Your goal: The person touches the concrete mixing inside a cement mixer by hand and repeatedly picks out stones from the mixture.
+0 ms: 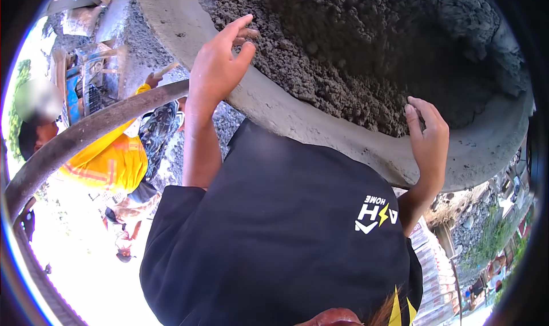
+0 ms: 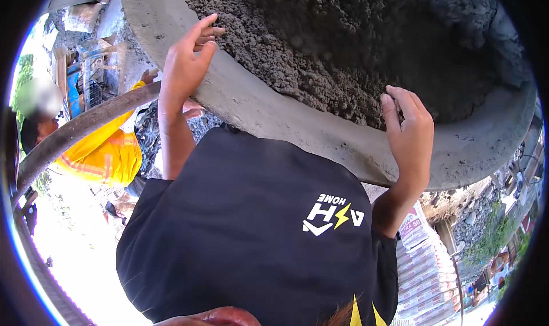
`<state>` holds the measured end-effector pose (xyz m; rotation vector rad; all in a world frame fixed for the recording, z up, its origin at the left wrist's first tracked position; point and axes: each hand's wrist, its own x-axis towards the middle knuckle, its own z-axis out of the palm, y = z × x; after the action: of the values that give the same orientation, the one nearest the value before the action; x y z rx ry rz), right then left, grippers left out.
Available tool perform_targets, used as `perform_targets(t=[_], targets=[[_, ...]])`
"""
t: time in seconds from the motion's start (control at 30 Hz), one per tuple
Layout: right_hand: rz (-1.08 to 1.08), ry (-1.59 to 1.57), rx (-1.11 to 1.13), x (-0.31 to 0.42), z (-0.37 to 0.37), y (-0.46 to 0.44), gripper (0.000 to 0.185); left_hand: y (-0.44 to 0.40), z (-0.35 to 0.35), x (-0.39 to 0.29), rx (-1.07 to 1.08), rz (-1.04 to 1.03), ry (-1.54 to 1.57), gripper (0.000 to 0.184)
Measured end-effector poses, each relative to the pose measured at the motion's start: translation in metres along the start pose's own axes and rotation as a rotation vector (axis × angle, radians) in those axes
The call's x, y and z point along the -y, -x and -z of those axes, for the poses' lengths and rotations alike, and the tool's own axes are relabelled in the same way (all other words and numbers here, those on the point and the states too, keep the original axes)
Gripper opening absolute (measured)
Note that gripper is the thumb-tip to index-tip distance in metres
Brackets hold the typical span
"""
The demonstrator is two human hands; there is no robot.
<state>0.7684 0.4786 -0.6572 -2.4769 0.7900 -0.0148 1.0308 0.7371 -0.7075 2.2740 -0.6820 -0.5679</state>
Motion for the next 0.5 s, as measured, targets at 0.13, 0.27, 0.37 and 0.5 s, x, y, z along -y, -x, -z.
perform_targets(t=[0.13, 0.27, 0.37, 0.5], targets=[[0.048, 0.003, 0.011, -0.003, 0.003, 0.0, 0.02, 0.001, -0.001, -0.004, 0.041, -0.011, -0.041, 0.045], [0.132, 0.139, -0.031, -0.008, 0.047, -0.004, 0.021, 0.002, 0.0, -0.001, 0.1, -0.072, -0.183, 0.045], [0.092, 0.223, -0.057, -0.022, 0.082, -0.023, 0.025, -0.001, -0.002, -0.001, 0.082, -0.235, -0.275, 0.044], [0.087, 0.2, 0.015, -0.054, 0.093, -0.057, 0.03, -0.008, -0.003, -0.013, 0.134, -0.292, -0.181, 0.043]])
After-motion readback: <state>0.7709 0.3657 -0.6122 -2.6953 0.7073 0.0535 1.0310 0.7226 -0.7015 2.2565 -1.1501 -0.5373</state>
